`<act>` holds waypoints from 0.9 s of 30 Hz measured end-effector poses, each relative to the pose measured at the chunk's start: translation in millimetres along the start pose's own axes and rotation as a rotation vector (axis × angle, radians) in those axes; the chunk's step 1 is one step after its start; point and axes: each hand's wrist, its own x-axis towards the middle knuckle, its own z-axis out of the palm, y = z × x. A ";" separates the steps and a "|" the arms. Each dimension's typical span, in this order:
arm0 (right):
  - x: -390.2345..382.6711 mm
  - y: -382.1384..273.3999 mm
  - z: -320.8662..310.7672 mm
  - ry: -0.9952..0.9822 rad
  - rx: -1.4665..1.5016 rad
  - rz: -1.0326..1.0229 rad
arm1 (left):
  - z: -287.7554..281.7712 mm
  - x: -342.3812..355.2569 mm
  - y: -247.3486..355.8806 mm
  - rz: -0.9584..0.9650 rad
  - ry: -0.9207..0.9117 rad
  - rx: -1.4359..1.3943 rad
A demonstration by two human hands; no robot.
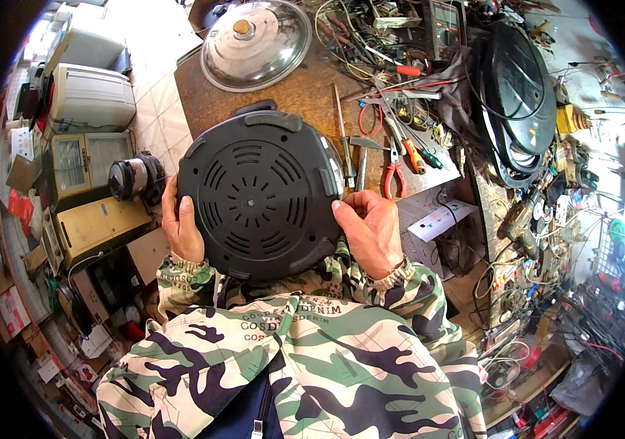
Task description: The person uses a screwdriver and hammer to remove screws from the bottom of a portable electric stove. They repeatedly tap the screwdriver with the hammer to loosen fasteners, then remove the screws by hand and inspect the base plate.
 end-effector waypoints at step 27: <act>-13.5 -18.3 -1.8 0.124 -0.176 -0.258 | -3.6 -5.8 -1.3 0.002 0.010 -0.021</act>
